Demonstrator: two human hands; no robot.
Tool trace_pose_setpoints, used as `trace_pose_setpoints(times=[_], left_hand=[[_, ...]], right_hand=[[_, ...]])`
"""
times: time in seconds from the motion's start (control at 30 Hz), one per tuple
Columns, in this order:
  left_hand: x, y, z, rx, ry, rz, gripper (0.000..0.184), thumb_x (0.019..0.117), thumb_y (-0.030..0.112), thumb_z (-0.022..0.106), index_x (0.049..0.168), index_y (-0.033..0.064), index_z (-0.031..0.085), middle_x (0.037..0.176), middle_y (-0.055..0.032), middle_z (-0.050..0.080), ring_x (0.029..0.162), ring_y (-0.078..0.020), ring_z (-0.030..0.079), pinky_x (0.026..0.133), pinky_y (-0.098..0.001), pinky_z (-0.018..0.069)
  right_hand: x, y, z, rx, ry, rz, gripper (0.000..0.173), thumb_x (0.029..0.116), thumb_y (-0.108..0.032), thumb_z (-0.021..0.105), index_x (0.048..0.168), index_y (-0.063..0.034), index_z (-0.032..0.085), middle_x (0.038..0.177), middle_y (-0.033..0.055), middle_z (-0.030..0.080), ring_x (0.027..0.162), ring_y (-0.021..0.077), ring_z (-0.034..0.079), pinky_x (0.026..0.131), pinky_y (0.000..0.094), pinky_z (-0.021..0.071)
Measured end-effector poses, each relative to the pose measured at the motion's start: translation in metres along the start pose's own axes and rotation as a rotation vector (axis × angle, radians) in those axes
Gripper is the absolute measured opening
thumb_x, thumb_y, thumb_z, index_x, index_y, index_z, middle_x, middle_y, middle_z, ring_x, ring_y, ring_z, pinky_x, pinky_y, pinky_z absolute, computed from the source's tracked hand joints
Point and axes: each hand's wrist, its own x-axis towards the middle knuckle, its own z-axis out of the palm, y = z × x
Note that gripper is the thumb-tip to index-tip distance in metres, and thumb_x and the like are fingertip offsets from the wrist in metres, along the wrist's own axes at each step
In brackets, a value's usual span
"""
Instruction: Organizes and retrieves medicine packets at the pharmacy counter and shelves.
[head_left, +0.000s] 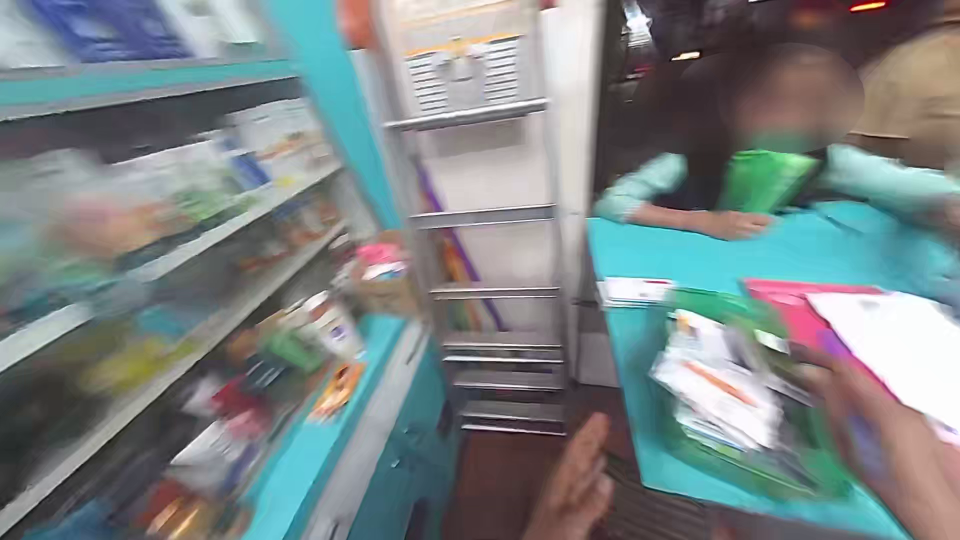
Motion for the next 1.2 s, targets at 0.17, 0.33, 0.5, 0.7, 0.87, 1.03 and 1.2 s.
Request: trace_pose_setpoints(times=[0.17,0.33,0.5,0.7,0.87,1.03,1.2], left_hand=[[0.054,-0.010,-0.001,0.013,0.001,-0.021,0.095,0.0973,0.066,0.047,0.157,-0.0046,0.025,0.164,-0.0148,0.033,0.152,-0.0190,0.032,0.122,-0.0441,0.0310],[0.134,-0.001,-0.008,0.453,0.010,0.070,0.065,0.1074,0.037,0.042,0.156,-0.0050,0.030,0.163,-0.0181,0.034,0.149,-0.0215,0.037,0.119,-0.0401,0.0368],[0.255,-0.013,-0.025,1.315,-0.011,0.301,0.080,0.0882,0.045,0.074,0.150,0.0016,0.048,0.158,-0.0264,0.040,0.147,-0.0501,0.033,0.117,-0.0696,0.0253],[0.330,-0.024,-0.001,1.521,-0.338,-0.249,0.098,0.0867,0.040,0.078,0.164,0.0159,0.022,0.158,-0.0217,0.040,0.148,-0.0438,0.032,0.119,-0.0663,0.0213],[0.334,-0.007,-0.019,1.343,-0.190,-0.214,0.079,0.0907,0.043,0.074,0.153,0.0053,0.044,0.140,-0.0251,0.058,0.128,-0.0422,0.058,0.107,-0.0619,0.0440],[0.290,0.058,0.019,0.414,-0.243,-0.247,0.051,0.1038,0.029,0.052,0.145,0.0003,0.042,0.108,-0.0074,0.071,0.096,-0.0145,0.071,0.088,-0.0330,0.0588],[0.271,0.052,0.067,0.199,-0.363,-0.349,0.048,0.1111,0.034,0.033,0.134,-0.0034,0.053,0.115,-0.0072,0.069,0.104,-0.0098,0.068,0.094,-0.0308,0.0569]], right_hand=[[0.014,0.017,-0.010,-0.011,0.103,-0.020,0.046,0.1109,-0.031,0.036,0.121,0.0003,0.068,0.109,0.0159,0.075,0.096,0.0248,0.075,0.084,0.0429,0.0598],[0.056,0.047,-0.028,-0.035,-0.062,-0.006,0.047,0.1053,-0.040,0.052,0.130,-0.0027,0.066,0.118,0.0208,0.072,0.105,0.0367,0.071,0.090,0.0544,0.0557],[0.058,0.051,-0.024,0.046,-0.097,-0.102,0.047,0.1020,-0.045,0.056,0.129,-0.0083,0.068,0.119,0.0122,0.073,0.106,0.0246,0.071,0.093,0.0414,0.0567],[0.032,0.078,-0.019,0.133,0.018,-0.074,0.039,0.1014,-0.039,0.057,0.121,-0.0086,0.072,0.118,0.0065,0.075,0.104,0.0130,0.072,0.091,0.0298,0.0577],[0.009,0.076,-0.030,0.179,0.042,-0.041,0.037,0.0997,-0.041,0.061,0.123,-0.0132,0.070,0.121,0.0042,0.074,0.107,0.0072,0.069,0.092,0.0243,0.0553],[0.016,0.040,-0.022,0.233,0.102,-0.075,0.038,0.0973,-0.040,0.066,0.127,-0.0161,0.067,0.128,0.0020,0.071,0.119,0.0056,0.064,0.100,0.0235,0.0529],[0.062,0.006,-0.007,0.169,-0.011,-0.134,0.072,0.0903,-0.052,0.071,0.146,-0.0101,0.055,0.153,0.0162,0.051,0.138,0.0231,0.053,0.109,0.0365,0.0481]])
